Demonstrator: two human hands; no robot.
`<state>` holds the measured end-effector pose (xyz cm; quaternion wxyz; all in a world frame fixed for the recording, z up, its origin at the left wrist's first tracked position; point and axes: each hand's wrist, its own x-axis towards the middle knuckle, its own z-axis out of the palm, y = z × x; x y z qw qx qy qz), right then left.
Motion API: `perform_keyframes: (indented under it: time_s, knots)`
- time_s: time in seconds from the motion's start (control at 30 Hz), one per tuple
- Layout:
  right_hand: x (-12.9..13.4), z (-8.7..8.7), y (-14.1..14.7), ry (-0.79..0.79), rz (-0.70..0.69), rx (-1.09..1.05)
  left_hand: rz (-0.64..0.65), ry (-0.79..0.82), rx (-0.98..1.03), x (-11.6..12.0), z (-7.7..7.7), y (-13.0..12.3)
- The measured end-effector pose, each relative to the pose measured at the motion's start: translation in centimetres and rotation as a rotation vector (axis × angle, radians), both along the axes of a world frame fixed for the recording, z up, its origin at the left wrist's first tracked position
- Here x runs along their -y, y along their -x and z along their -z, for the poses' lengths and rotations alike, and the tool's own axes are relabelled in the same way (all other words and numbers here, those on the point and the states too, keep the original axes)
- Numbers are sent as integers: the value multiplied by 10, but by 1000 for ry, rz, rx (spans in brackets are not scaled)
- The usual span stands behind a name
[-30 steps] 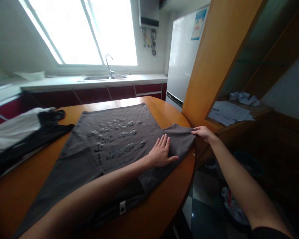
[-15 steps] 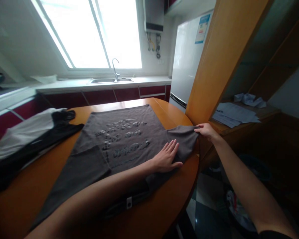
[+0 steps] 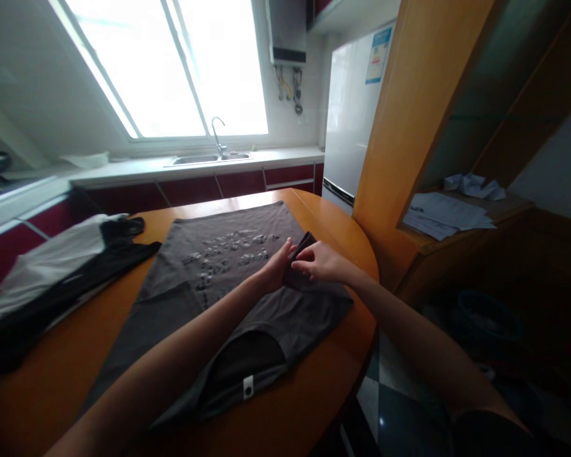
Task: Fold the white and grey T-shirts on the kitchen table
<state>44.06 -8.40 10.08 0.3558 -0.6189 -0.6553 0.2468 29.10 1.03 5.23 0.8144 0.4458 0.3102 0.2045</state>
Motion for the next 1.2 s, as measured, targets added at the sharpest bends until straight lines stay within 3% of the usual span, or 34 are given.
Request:
perform_keyframes:
  time_s: [0.03,0.1,0.17,0.23,0.33,0.4,0.53,0.73,0.97,1.2]
  knots:
    - [-6,6,-6,11,4,-31,-15,-13,-10,1,3,2]
    - [-20,22,-28,-51,139,-4,-31,-81,-41,3,10,4]
    - [-33,40,-53,-121,300,94,-39,-207,-84,3,17,5]
    - [-44,60,-71,-138,339,143,-74,-371,-139,1,22,7]
    - [-52,85,-79,-166,278,171,-137,-643,-218,-5,26,9]
    - [-53,97,-77,-194,220,186,-97,-774,-275,-9,24,9]
    - [-55,112,-71,-205,130,198,-27,-834,-374,-15,18,10]
    - [-49,114,-67,-117,99,283,4,-822,-371,-17,22,15]
    - [-10,104,-43,-2,49,417,-29,-855,-341,-16,26,15]
    - [10,92,-29,56,119,527,-40,-1068,-451,-17,30,14]
